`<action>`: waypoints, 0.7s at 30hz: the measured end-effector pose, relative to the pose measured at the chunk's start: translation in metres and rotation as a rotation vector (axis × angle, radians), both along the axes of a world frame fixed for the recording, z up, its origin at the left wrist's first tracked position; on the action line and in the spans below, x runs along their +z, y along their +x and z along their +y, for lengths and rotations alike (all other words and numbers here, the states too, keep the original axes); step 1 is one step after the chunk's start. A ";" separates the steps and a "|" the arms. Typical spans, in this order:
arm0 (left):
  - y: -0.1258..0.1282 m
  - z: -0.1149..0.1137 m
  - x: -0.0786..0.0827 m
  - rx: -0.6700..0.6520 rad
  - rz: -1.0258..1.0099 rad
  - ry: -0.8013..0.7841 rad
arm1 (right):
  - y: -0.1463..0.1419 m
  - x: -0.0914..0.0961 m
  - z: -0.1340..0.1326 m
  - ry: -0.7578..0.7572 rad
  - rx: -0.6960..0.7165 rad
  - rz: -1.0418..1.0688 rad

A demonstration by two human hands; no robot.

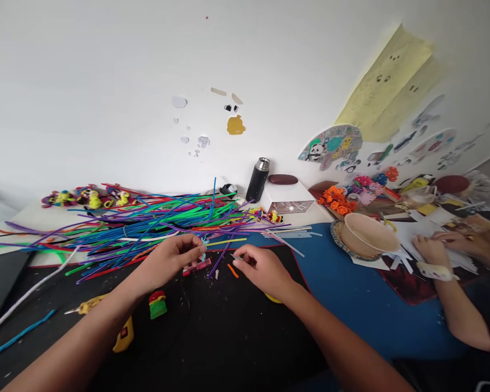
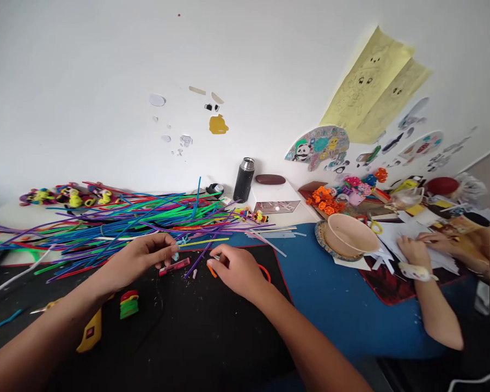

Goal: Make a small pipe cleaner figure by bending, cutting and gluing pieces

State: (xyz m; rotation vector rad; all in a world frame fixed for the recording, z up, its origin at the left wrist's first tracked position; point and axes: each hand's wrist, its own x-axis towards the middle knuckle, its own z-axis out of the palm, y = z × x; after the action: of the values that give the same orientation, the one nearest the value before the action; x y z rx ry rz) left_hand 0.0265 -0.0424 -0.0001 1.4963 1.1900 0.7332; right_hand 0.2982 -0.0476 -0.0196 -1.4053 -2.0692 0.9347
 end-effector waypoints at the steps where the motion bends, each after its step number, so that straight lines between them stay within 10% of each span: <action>1: 0.000 0.001 -0.001 0.003 -0.003 -0.004 | 0.011 0.004 -0.003 0.010 0.013 -0.112; 9: -0.001 0.005 -0.006 0.000 -0.098 -0.090 | 0.060 0.008 -0.030 -0.057 0.112 -0.622; 21: -0.001 0.005 -0.007 -0.005 -0.091 -0.051 | 0.066 0.005 -0.031 -0.040 0.131 -0.692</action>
State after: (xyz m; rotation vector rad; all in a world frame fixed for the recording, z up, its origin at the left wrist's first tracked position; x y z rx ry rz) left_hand 0.0257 -0.0376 -0.0068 1.4089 1.1282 0.7539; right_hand 0.3644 -0.0790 -0.0147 -1.8127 -2.6690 0.5778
